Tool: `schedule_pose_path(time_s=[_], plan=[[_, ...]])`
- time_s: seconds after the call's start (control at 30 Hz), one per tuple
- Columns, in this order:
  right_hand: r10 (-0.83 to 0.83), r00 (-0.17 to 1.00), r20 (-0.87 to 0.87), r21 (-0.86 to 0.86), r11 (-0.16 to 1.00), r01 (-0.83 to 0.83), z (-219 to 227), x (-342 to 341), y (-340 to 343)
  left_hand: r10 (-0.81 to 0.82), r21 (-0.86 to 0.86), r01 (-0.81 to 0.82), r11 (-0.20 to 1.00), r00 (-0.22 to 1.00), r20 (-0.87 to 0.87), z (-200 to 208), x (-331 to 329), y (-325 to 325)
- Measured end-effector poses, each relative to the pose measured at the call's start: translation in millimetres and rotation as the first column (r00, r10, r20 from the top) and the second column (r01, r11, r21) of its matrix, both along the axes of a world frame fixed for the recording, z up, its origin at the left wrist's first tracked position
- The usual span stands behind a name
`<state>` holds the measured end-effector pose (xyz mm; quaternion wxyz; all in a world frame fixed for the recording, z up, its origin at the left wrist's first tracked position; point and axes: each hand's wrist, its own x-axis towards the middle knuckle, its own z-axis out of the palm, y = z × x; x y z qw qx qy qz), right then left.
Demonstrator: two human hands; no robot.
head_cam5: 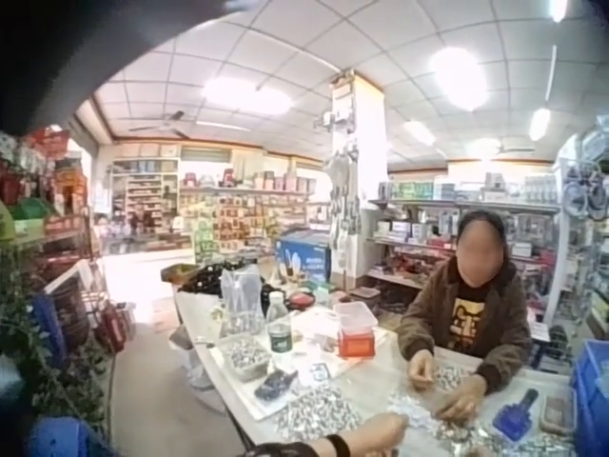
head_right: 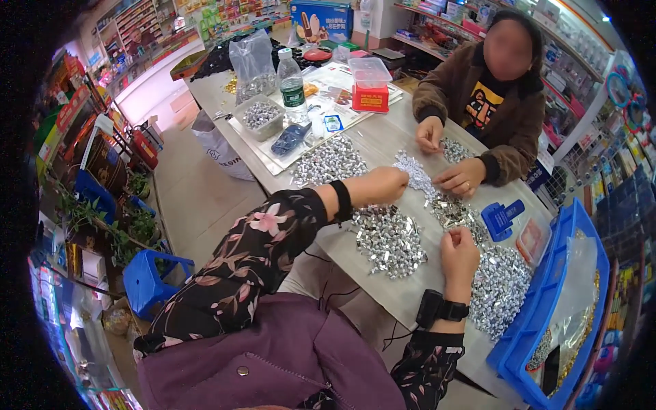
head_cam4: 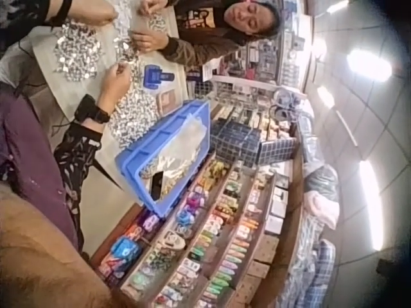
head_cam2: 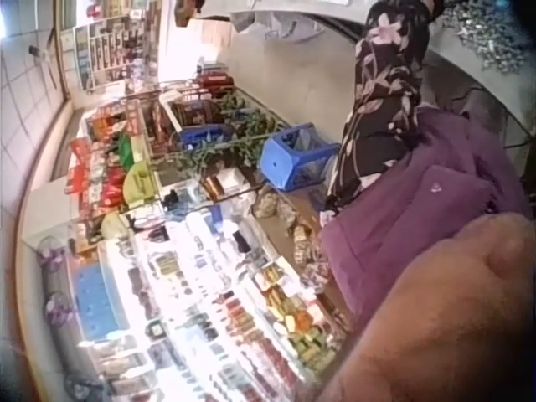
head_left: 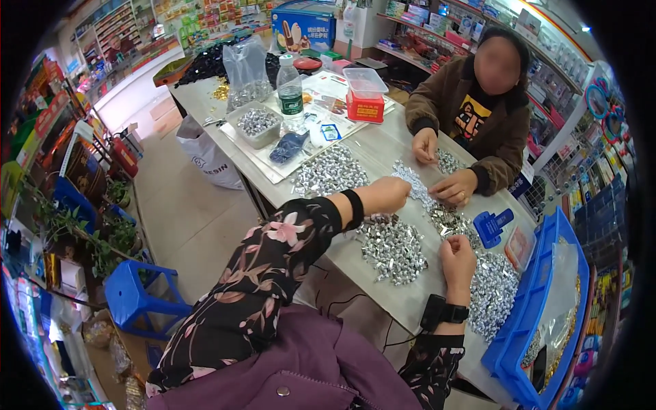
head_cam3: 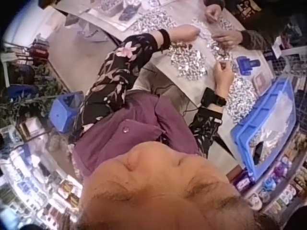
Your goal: The person picks up small metal clips and white plastic pieces from piles on a table, joining them together by hand. They continue assembling these components and placing the finished units into a separate group on the table.
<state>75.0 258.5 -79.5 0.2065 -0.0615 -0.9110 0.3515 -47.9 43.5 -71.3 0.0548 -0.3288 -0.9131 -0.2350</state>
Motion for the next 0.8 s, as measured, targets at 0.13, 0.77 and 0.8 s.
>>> schedule_pose_path(time_s=[0.13,0.77,0.8], plan=[[0.003,1.000,-0.028,0.026,1.000,-0.002,-10,-8,5,-0.066,0.233,0.029,0.972,0.986,0.155,16,12,-10],[0.074,0.997,0.020,-0.393,0.918,-0.061,-14,-10,12,-0.402,0.608,-0.414,0.678,0.484,0.777,18,91,-8],[0.059,0.998,0.013,-0.310,0.949,-0.052,-14,-9,14,-0.389,0.606,-0.415,0.679,0.496,0.776,17,92,-7]])
